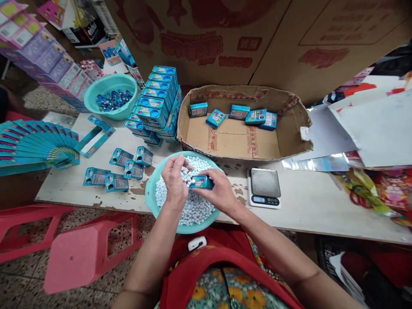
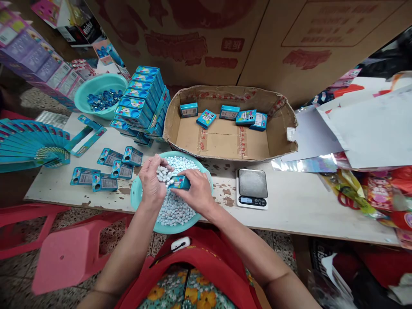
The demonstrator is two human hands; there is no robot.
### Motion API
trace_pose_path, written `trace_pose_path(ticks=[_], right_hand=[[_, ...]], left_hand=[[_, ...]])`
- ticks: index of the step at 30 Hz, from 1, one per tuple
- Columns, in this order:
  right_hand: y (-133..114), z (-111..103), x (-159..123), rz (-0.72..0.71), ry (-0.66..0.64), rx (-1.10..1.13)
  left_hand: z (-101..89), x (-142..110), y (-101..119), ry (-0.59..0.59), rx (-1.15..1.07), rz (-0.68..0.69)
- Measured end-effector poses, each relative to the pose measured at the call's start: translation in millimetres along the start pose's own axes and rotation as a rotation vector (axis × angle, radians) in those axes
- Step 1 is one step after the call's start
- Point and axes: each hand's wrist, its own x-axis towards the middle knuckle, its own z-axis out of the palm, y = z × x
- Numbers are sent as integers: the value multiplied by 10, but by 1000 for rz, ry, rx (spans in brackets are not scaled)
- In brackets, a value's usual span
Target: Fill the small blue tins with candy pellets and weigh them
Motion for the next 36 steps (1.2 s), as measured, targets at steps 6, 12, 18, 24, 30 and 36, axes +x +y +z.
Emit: trace_pose_path(ticks=[6,12,18,24,30,36], right_hand=[[23,10,18,16,-4,12],[28,-22,40,28,41,52],[55,-26,20,33,60,89],[88,14,68,32,55,112],[107,-100,35,57,39,300],[213,-299,-112,115,91,383]], left_hand=[[37,26,5,-21,35,5],[72,14,26,-64,60,54],[90,10,22,-114,50,48],[111,-25,-14,-135,34,-42],[-8,120,73,-181,-24,-1],[-464,640,-558,-323,840,284]])
